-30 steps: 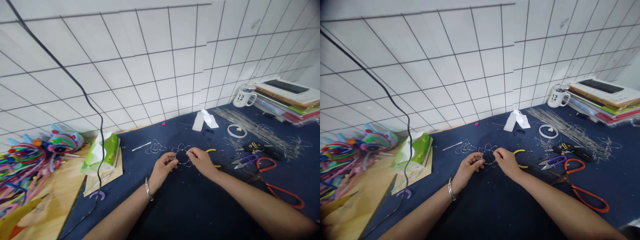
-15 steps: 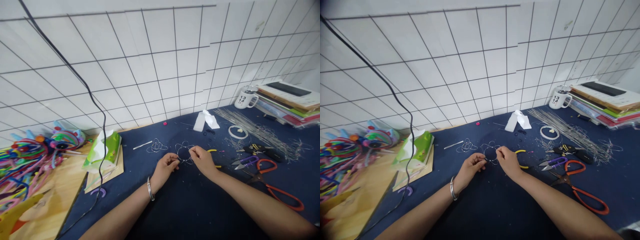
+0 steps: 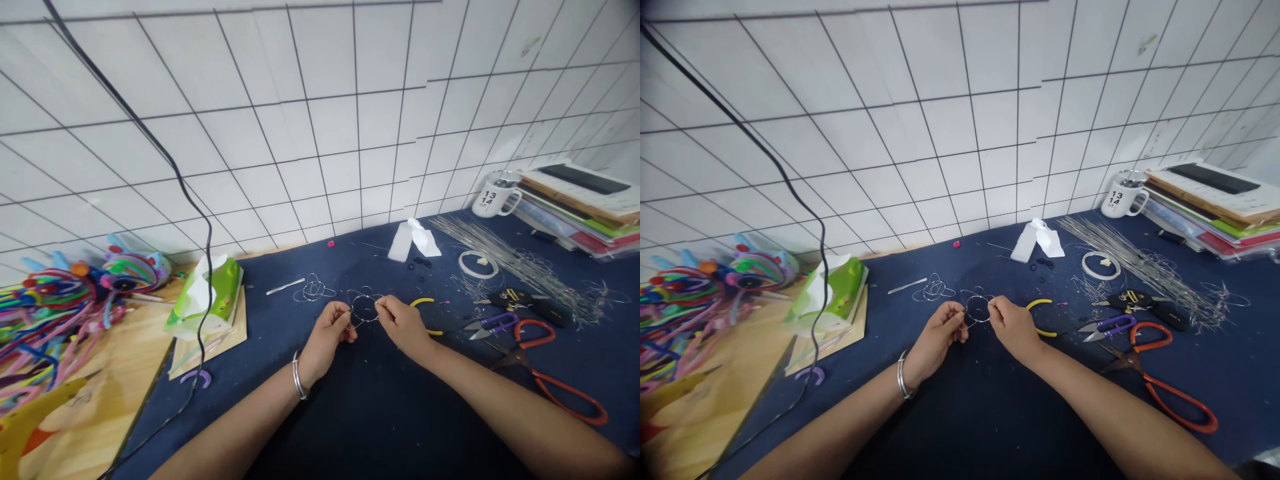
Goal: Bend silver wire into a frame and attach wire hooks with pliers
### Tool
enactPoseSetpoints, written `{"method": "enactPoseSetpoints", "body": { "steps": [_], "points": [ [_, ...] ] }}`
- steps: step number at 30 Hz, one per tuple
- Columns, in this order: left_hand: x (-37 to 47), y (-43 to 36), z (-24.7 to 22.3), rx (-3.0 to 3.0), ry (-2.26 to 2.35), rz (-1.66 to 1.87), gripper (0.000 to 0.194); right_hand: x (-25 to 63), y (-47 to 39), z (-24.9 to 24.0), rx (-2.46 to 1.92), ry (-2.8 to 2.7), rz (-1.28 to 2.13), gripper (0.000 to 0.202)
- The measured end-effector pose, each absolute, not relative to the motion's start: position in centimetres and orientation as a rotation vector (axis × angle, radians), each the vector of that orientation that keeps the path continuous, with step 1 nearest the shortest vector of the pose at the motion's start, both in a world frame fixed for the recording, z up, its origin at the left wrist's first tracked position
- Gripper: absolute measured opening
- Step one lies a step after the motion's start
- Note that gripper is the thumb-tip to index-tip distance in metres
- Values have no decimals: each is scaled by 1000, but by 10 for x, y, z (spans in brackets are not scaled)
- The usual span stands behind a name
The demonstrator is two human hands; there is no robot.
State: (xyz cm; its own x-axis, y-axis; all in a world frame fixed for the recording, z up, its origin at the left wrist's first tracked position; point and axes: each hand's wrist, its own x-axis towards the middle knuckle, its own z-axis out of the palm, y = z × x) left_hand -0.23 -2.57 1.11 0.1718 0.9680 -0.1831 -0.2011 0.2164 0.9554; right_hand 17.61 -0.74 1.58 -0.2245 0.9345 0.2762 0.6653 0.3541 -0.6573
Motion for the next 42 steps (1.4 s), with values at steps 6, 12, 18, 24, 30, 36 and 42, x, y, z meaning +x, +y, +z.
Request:
{"method": "enactPoseSetpoints", "body": {
  "steps": [6,12,18,24,30,36,42],
  "points": [
    [-6,-21,10,857,925,1088,17,171,-10,14,-1350,-1949,546,16],
    [-12,-18,9,1219,985,1053,25,169,-8,18,-1344,-1883,568,16],
    [-17,-20,15,1442,936,990,22,167,-9,23,-1369,-1792,591,19],
    [-14,-21,14,1560,1111,1029,14,162,-13,27,-1376,-1697,773,23],
    [-11,-19,0,1496,1248,1131,12,154,-13,24,-1337,-1613,994,26],
    [-17,-12,-1,1295,1174,1252,27,149,2,22,-1309,-1630,1067,28],
    [-24,-2,4,1364,1090,1218,69,152,14,18,-1267,-1757,1076,27]
  ]
}}
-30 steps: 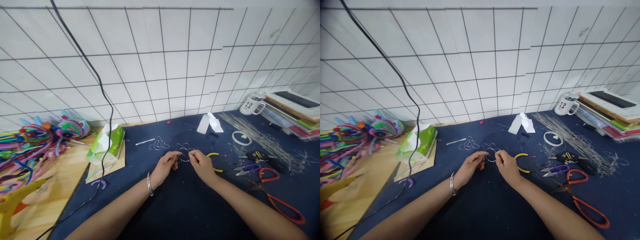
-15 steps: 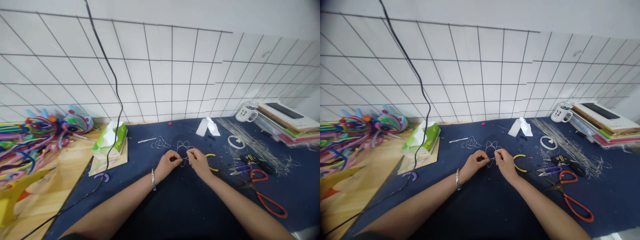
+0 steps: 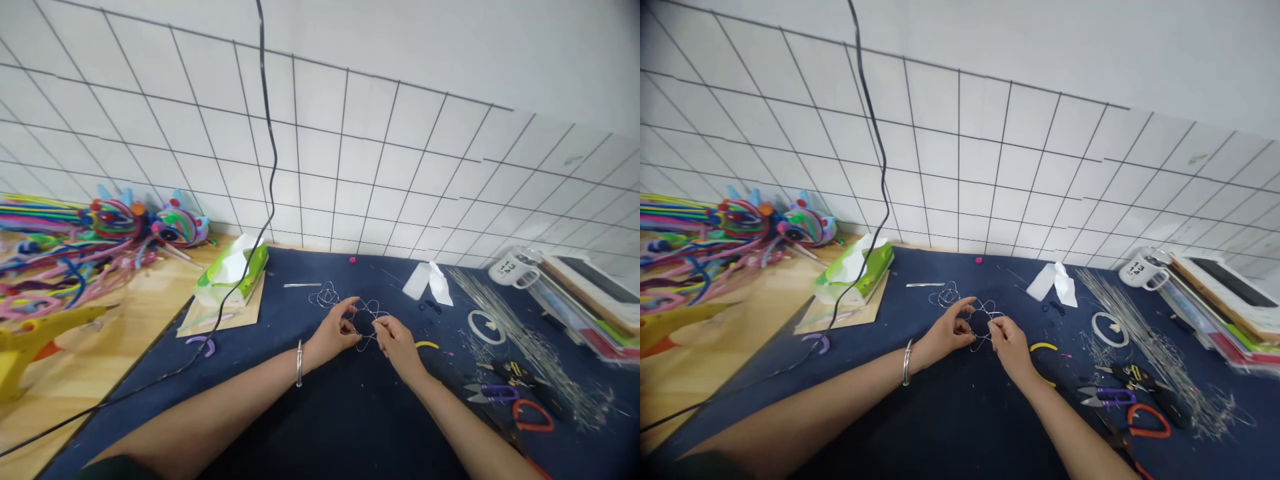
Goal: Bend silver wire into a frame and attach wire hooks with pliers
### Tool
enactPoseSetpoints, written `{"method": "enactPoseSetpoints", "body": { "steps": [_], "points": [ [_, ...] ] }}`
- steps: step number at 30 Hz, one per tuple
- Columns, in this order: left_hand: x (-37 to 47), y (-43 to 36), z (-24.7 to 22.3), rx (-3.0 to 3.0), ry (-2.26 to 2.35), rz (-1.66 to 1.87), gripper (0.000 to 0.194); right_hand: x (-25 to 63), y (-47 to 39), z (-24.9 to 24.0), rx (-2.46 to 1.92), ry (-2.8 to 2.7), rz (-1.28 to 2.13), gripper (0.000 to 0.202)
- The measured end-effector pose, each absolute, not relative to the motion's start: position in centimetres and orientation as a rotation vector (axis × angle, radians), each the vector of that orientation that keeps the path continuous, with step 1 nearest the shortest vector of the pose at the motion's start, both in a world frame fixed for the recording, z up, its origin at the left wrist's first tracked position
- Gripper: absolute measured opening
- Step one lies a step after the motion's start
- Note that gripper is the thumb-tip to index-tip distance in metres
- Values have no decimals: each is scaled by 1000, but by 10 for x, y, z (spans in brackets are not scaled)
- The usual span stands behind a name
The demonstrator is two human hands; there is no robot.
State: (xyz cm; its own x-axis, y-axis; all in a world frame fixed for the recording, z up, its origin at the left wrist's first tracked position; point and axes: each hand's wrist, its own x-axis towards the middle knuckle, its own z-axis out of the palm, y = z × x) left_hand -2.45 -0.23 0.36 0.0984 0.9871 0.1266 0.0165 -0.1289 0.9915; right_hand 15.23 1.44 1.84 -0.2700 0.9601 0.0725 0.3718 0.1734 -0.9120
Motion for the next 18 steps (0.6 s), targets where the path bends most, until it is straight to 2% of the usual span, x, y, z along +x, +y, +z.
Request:
{"method": "enactPoseSetpoints", "body": {
  "steps": [18],
  "points": [
    [-27,-4,1,1795,1563,1033,39,150,8,13,-1379,-1813,910,21]
  ]
}}
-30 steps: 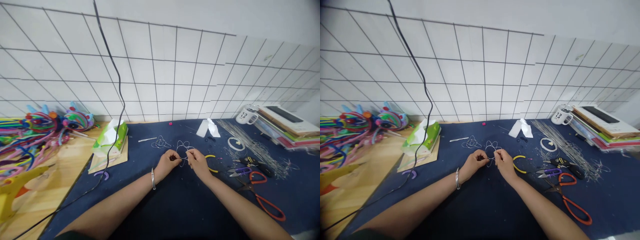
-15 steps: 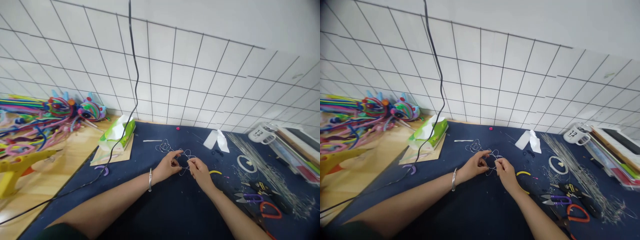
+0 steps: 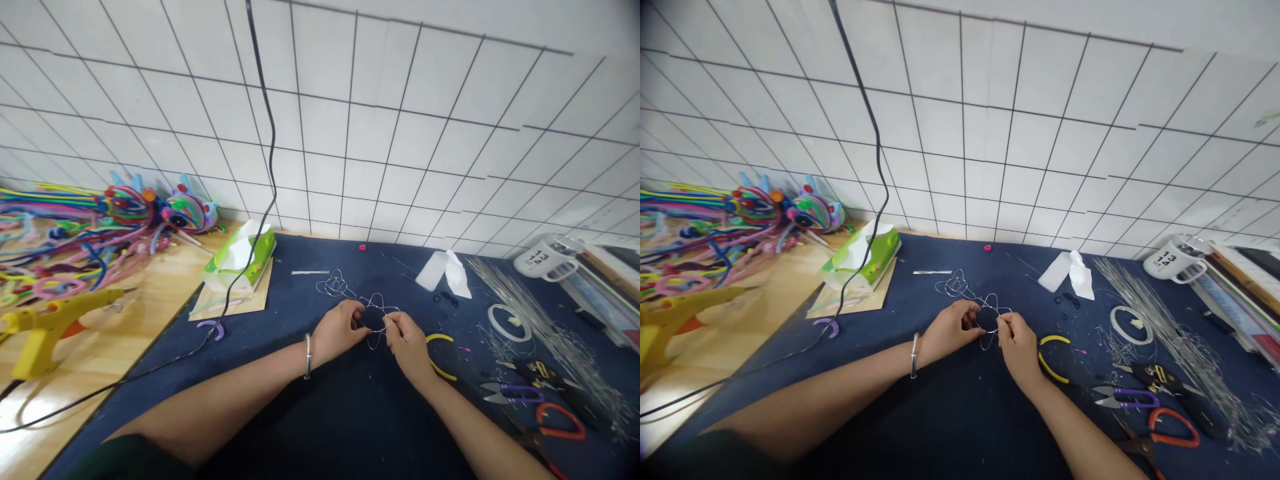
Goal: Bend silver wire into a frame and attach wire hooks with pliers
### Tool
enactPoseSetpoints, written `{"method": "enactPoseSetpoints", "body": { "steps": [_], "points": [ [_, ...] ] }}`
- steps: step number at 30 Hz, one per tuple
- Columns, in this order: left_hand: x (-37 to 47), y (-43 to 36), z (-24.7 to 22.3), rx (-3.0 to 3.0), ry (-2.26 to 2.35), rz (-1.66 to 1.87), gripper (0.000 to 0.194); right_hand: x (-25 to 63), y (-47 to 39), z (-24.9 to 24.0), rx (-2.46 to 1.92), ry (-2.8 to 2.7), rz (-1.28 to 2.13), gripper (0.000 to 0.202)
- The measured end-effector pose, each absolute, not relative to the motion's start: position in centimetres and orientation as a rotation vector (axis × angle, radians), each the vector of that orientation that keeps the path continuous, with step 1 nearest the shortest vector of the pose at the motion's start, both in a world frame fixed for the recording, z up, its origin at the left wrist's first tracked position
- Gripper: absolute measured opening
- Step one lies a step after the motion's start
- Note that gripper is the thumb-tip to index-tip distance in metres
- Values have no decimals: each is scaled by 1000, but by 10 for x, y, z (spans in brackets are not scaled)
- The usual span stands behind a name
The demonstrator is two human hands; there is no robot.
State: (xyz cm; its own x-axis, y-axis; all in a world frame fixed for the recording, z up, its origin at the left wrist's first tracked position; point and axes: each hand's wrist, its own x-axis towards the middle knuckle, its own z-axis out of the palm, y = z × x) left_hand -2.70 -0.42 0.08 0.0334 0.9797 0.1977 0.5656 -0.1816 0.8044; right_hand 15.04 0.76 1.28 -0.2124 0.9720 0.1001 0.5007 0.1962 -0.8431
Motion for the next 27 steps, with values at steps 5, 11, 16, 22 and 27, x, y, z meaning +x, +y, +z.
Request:
{"method": "enactPoseSetpoints", "body": {
  "steps": [5,11,16,22,27],
  "points": [
    [-28,-4,3,1746,1545,1072,34,151,9,15,-1379,-1807,920,23],
    [-36,5,2,1464,1316,1160,15,152,7,20,-1382,-1889,938,23],
    [-39,8,5,1377,1226,1175,7,155,11,22,-1353,-1913,842,24],
    [-34,4,8,1460,1085,1066,5,159,19,31,-1230,-1926,623,37],
    [-28,0,12,1496,1029,1055,7,153,17,28,-1190,-2092,793,23]
  ]
}}
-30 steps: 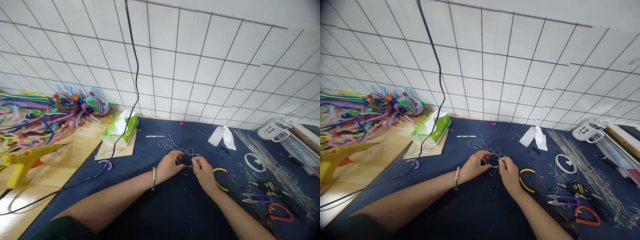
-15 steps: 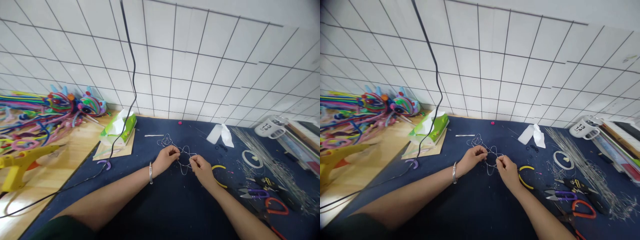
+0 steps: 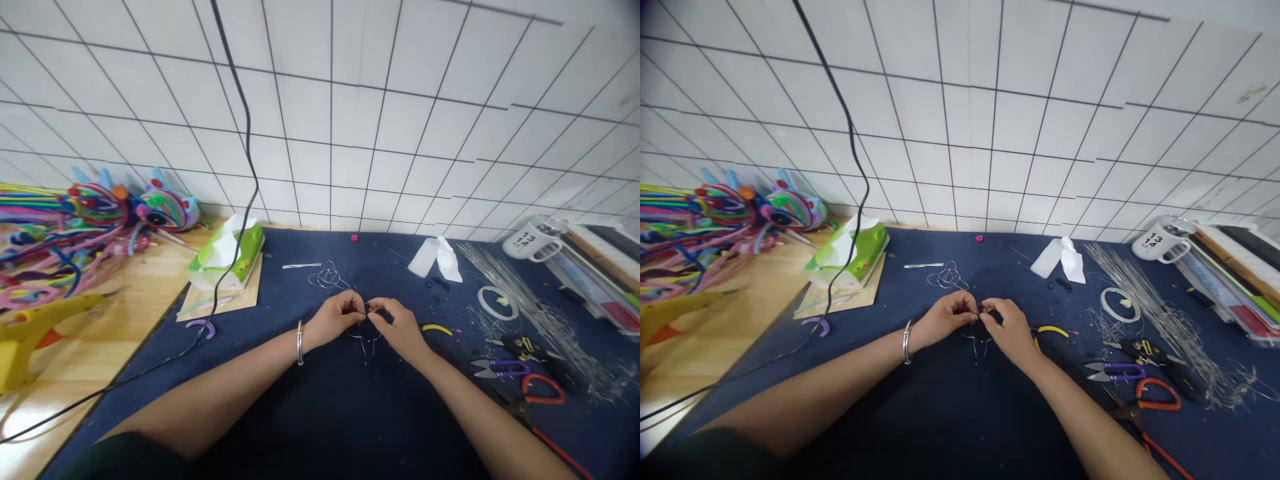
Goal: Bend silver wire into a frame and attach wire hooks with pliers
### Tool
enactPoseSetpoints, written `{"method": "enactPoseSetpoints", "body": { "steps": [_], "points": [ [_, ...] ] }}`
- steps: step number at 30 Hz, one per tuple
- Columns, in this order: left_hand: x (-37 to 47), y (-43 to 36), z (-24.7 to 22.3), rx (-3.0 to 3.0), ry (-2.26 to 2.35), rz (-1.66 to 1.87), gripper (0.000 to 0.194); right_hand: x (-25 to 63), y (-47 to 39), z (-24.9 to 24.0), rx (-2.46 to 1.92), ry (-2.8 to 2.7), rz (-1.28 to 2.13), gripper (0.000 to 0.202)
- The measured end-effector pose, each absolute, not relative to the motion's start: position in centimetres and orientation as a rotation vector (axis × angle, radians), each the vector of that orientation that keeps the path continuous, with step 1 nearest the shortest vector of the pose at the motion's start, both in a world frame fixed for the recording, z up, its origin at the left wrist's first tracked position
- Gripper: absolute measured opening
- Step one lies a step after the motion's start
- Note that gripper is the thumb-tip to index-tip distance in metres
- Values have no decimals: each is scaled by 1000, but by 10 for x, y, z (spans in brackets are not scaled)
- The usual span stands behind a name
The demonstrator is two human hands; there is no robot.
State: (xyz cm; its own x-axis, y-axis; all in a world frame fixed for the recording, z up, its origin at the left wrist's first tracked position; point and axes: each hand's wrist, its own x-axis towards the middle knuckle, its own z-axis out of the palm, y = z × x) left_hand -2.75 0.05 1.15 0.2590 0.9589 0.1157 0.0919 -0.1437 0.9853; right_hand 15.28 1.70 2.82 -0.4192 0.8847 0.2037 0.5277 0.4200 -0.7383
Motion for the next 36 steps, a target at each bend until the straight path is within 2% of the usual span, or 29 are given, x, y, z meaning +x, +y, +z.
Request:
{"method": "enactPoseSetpoints", "body": {
  "steps": [6,14,23,29,36],
  "points": [
    [-26,-2,12,1474,1009,1049,11,148,11,31,-1202,-2047,845,17],
    [-24,-7,18,1719,1189,1049,11,145,4,38,-1251,-2022,784,18],
    [-27,-6,23,1941,1178,1018,14,146,7,31,-1242,-2018,788,16],
    [-29,-3,12,1673,1254,1041,8,154,15,29,-1248,-1984,972,17],
    [-31,1,7,1400,1178,1110,14,161,19,22,-1298,-1865,1106,23]
  ]
}}
